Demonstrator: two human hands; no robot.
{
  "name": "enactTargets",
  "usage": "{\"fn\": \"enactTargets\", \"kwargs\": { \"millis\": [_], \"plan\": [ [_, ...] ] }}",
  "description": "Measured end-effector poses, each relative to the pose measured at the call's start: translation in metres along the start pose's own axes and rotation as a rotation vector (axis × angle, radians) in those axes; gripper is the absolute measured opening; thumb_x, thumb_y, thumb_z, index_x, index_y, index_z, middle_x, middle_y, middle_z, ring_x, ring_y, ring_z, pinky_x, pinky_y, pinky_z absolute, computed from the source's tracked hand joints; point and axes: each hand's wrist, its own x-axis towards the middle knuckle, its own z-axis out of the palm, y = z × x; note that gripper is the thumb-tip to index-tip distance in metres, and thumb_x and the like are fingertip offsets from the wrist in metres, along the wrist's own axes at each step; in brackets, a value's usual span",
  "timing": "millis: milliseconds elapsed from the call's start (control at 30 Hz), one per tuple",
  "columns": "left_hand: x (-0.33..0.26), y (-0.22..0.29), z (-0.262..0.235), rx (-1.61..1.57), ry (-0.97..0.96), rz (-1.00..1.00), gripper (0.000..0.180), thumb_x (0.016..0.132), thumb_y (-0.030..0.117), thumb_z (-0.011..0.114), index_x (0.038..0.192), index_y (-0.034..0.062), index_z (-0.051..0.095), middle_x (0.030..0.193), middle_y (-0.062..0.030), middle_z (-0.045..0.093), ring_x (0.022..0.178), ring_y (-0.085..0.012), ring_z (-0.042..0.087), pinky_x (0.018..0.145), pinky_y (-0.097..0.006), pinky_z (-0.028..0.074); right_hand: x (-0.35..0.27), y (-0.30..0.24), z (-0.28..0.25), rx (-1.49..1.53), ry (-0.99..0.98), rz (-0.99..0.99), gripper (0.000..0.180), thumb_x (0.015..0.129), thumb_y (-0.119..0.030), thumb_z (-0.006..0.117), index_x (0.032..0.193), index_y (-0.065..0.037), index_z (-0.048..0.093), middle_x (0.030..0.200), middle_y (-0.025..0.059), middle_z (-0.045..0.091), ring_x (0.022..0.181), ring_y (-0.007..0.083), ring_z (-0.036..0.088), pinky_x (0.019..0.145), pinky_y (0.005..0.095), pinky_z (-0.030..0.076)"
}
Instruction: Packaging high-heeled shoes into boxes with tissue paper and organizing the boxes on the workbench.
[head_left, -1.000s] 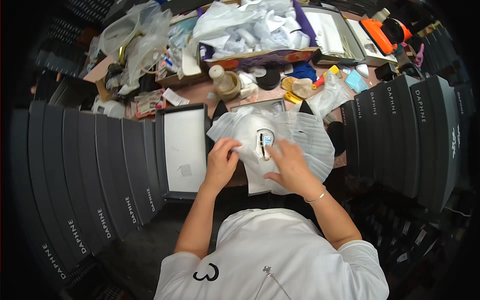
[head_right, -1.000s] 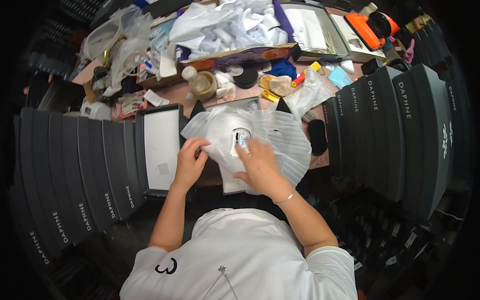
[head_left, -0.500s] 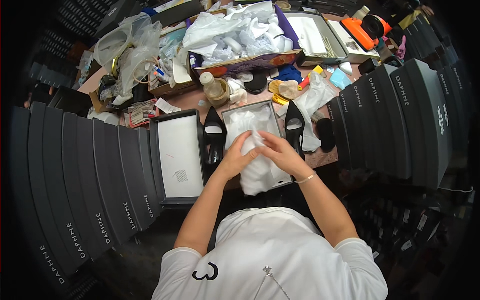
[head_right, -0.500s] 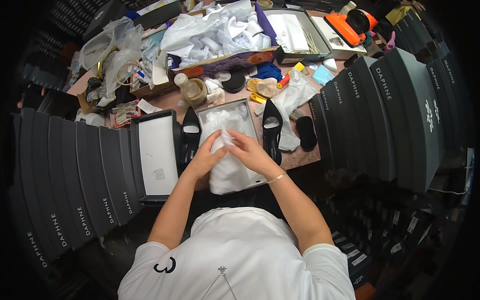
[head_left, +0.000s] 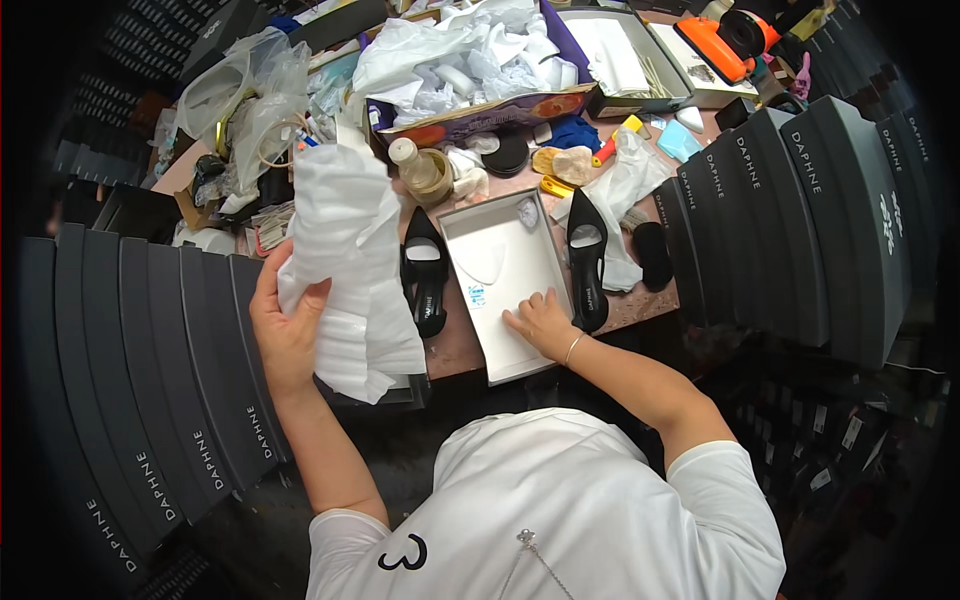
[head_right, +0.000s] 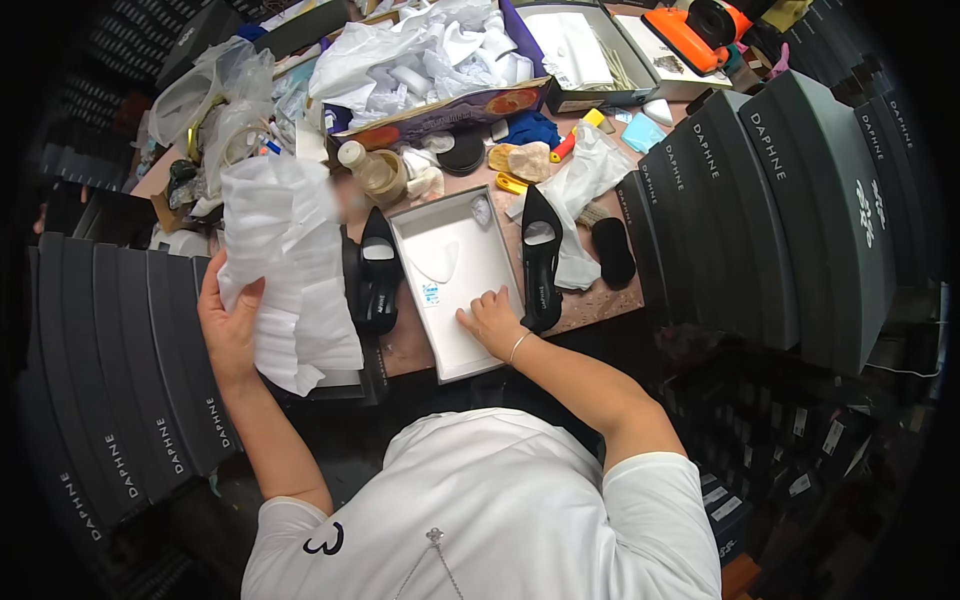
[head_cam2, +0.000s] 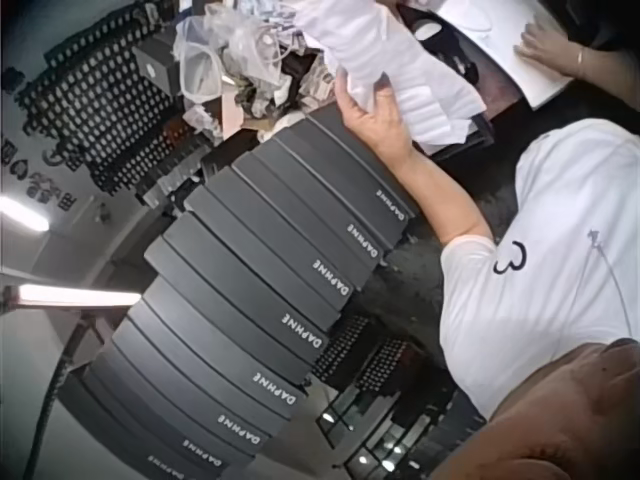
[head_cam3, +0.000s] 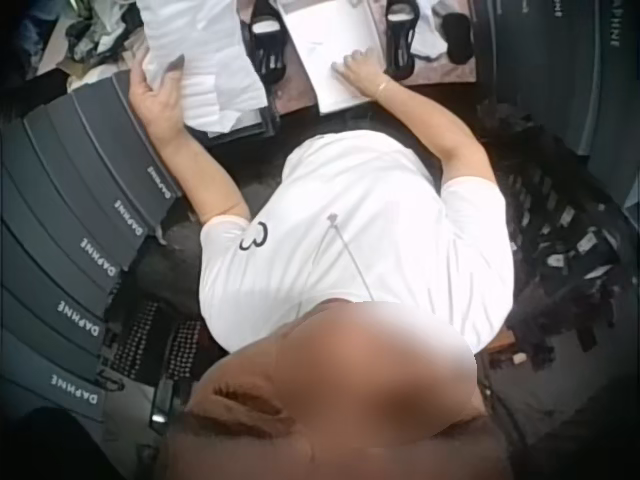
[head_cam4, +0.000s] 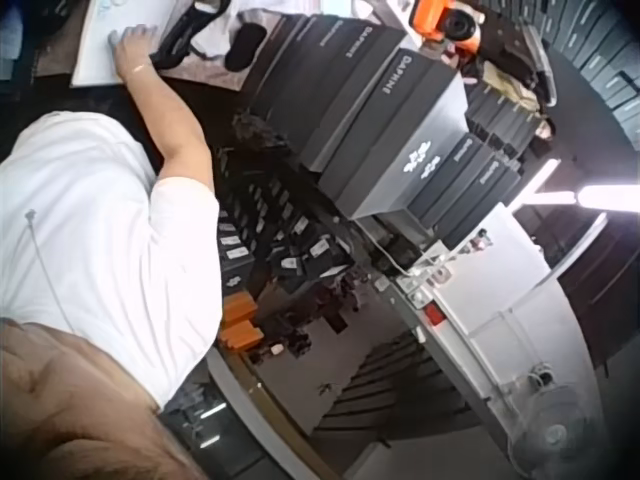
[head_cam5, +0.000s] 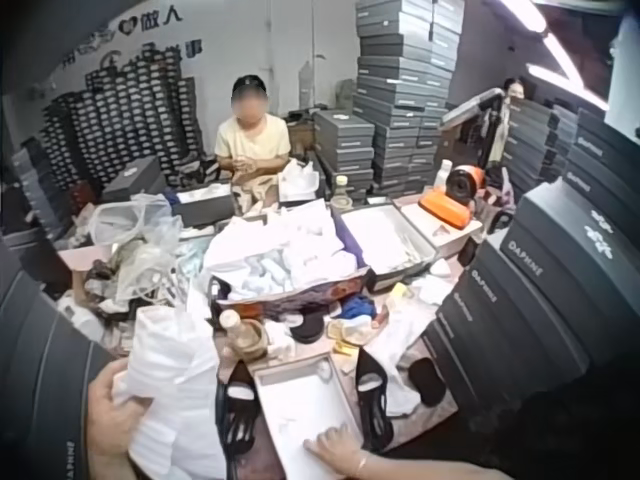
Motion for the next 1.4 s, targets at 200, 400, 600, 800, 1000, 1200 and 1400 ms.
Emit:
{"fn": "enactTargets", "kwargs": {
  "millis": [200,400,600,800,1000,1200,1400],
  "plan": [
    [-0.02,-0.018,-0.01,0.004,0.044,-0.053,0.044,0.083,0.009,0.073,0.121,-0.0029,0.055,0.109,-0.0066,0.063,0.101,-0.0118,0.056,0.092,-0.026,0.043,0.046,0.019,0.007,0.61,-0.075,0.163,0.018,0.079,-0.016,0.065,0.093,-0.009,0.057,0.087,0.0128,0.061,0.077,0.0285,0.064,0.063,0.0398,0.048],
    [-0.031,-0.017,0.008,-0.023,0.056,-0.094,0.043,0.083,0.009,0.073,0.12,-0.0038,0.055,0.109,-0.0067,0.063,0.1,-0.0118,0.056,0.091,-0.026,0.043,0.108,0.045,0.009,0.497,0.213,0.265,0.029,0.072,-0.018,0.075,0.096,-0.011,0.061,0.094,0.0097,0.06,0.094,0.0286,0.058,0.075,0.0432,0.045],
    [-0.04,-0.021,0.005,-0.044,0.072,-0.104,0.045,0.081,0.01,0.075,0.119,-0.0041,0.056,0.108,-0.0074,0.063,0.1,-0.013,0.056,0.092,-0.028,0.043,0.106,0.072,-0.006,0.389,0.059,0.241,0.018,0.081,-0.015,0.054,0.087,-0.005,0.069,0.093,0.0116,0.06,0.095,0.0274,0.059,0.078,0.0412,0.044],
    [-0.042,-0.017,0.025,-0.024,0.032,-0.108,0.046,0.079,0.009,0.076,0.119,-0.004,0.057,0.109,-0.0075,0.063,0.101,-0.0133,0.056,0.092,-0.028,0.043,0.115,0.094,0.02,0.001,-0.052,0.405,0.017,0.083,-0.016,0.055,0.093,-0.007,0.065,0.094,0.0124,0.06,0.09,0.0292,0.06,0.074,0.0395,0.046],
    [-0.048,-0.019,0.042,-0.44,0.012,-0.127,0.048,0.079,0.006,0.073,0.122,-0.0038,0.054,0.109,-0.0061,0.062,0.1,-0.0135,0.057,0.093,-0.028,0.043,0.093,0.078,0.026,0.138,-0.06,0.371,0.016,0.085,-0.015,0.053,0.099,-0.011,0.06,0.1,0.0143,0.058,0.092,0.0295,0.058,0.08,0.0417,0.047],
    [-0.044,-0.041,0.095,-0.112,-0.075,-0.009,0.045,0.076,-0.002,0.065,0.12,-0.0012,0.055,0.12,-0.0112,0.057,0.11,-0.0208,0.055,0.098,-0.032,0.041,0.036,0.087,-0.039,0.788,0.365,0.488,0.046,0.069,-0.01,0.07,0.112,-0.006,0.054,0.115,0.0183,0.052,0.098,0.0332,0.057,0.084,0.042,0.049],
    [-0.069,-0.095,0.162,0.167,-0.164,0.036,0.053,0.075,0.003,0.068,0.125,0.0034,0.054,0.134,-0.0168,0.044,0.123,-0.0321,0.046,0.103,-0.038,0.038,-0.044,0.071,-0.149,2.309,0.195,0.55,0.094,0.074,-0.013,0.073,0.149,-0.007,0.017,0.12,0.0106,0.056,0.099,0.0184,0.06,0.082,0.0332,0.051]
  ]
}}
